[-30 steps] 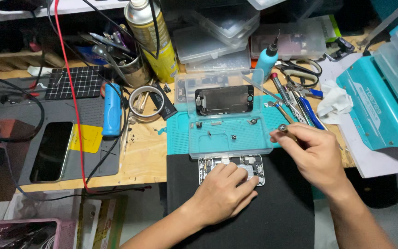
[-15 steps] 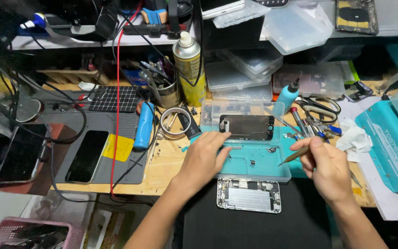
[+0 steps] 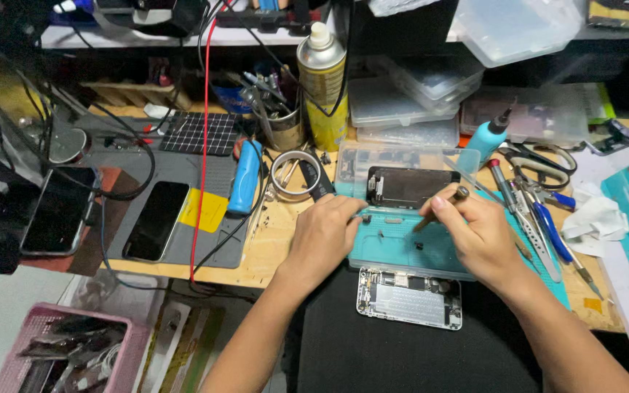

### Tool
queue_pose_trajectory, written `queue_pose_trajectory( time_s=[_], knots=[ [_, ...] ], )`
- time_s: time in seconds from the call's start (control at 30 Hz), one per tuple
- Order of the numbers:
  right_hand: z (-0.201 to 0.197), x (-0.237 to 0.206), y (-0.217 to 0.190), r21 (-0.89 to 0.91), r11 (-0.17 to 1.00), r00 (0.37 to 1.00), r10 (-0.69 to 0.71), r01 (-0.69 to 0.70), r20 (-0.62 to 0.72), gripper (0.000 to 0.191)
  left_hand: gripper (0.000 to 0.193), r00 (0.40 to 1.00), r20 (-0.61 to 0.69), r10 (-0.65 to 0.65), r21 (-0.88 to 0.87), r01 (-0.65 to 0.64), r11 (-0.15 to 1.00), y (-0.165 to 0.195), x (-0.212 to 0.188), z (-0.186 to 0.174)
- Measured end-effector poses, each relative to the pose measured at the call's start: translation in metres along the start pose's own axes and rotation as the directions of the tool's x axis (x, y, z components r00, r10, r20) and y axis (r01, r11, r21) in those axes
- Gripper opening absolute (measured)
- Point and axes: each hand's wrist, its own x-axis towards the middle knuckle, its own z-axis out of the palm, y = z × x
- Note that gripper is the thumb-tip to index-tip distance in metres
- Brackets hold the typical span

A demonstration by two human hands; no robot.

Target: The person repairs a disassembled smartphone at a workbench, using a precision screwdriver to remove and tighten small screws on the phone's internal frame and midplate. They pick up tiny screws from the mat, position them on the phone chassis, and drive them in with the screwdriver, working on the device one section at a time.

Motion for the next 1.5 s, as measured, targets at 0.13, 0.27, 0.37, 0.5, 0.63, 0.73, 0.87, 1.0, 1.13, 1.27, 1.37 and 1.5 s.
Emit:
queue_pose_trajectory(
  time_s=[0.13, 0.27, 0.37, 0.5, 0.63, 0.73, 0.87, 1.0, 1.13, 1.27, 1.37, 1.5],
  knots=[
    [0.015, 0.013, -0.005, -0.121, 0.990, 0.991, -0.052, 0.066, 0.121, 0.020, 0.019, 0.993, -0.115, -0.012, -0.079, 0.003, 0.997, 0.005, -0.011, -0.007],
    [0.038, 0.031, -0.003, -0.327, 0.943, 0.966, 0.023, 0.064, 0.256, 0.016, 0.017, 0.983, -0.178, -0.055, -0.138, 0.031, 0.990, 0.007, -0.025, -0.017],
    [0.053, 0.039, -0.002, -0.412, 0.902, 0.954, 0.001, 0.128, 0.299, 0.020, 0.016, 0.966, -0.219, -0.135, -0.203, 0.090, 0.975, 0.004, -0.031, -0.022],
    [0.065, 0.045, -0.005, -0.514, 0.849, 0.940, 0.070, 0.119, 0.334, 0.021, 0.016, 0.954, -0.226, -0.199, -0.219, 0.149, 0.964, -0.002, -0.037, -0.024],
    [0.058, 0.045, -0.009, -0.467, 0.876, 0.956, 0.024, 0.120, 0.291, 0.019, 0.017, 0.961, -0.187, -0.206, -0.236, 0.160, 0.959, -0.002, -0.042, -0.023],
    [0.039, 0.040, -0.012, -0.443, 0.896, 0.959, 0.156, -0.036, 0.237, 0.018, 0.017, 0.966, -0.164, -0.199, -0.267, 0.151, 0.952, -0.001, -0.042, -0.023],
    [0.012, 0.028, -0.012, -0.316, 0.908, 0.931, 0.334, -0.276, 0.147, 0.025, 0.018, 0.972, -0.132, -0.196, -0.267, 0.155, 0.951, 0.001, -0.038, -0.025],
    [-0.013, 0.014, -0.004, 0.122, 0.969, 0.976, 0.211, -0.215, 0.044, 0.035, 0.018, 0.975, -0.098, -0.199, -0.265, 0.168, 0.950, 0.005, -0.032, -0.023],
    [-0.022, 0.002, 0.002, 0.228, 0.914, 0.939, 0.344, -0.336, 0.004, 0.042, 0.018, 0.980, -0.115, -0.163, -0.271, 0.127, 0.954, 0.007, -0.025, -0.016],
    [-0.012, 0.005, -0.002, 0.123, 0.984, 0.992, 0.119, -0.125, 0.050, 0.036, 0.018, 0.983, -0.112, -0.148, -0.261, 0.114, 0.959, 0.008, -0.026, -0.011],
    [-0.001, 0.013, -0.010, -0.036, 0.984, 0.977, 0.177, -0.174, 0.116, 0.031, 0.018, 0.983, -0.114, -0.142, -0.263, 0.108, 0.959, 0.010, -0.030, -0.013],
    [0.002, 0.018, -0.014, -0.194, 0.970, 0.976, 0.174, -0.147, 0.130, 0.027, 0.020, 0.983, -0.121, -0.141, -0.271, 0.104, 0.957, 0.011, -0.033, -0.018]
  ],
)
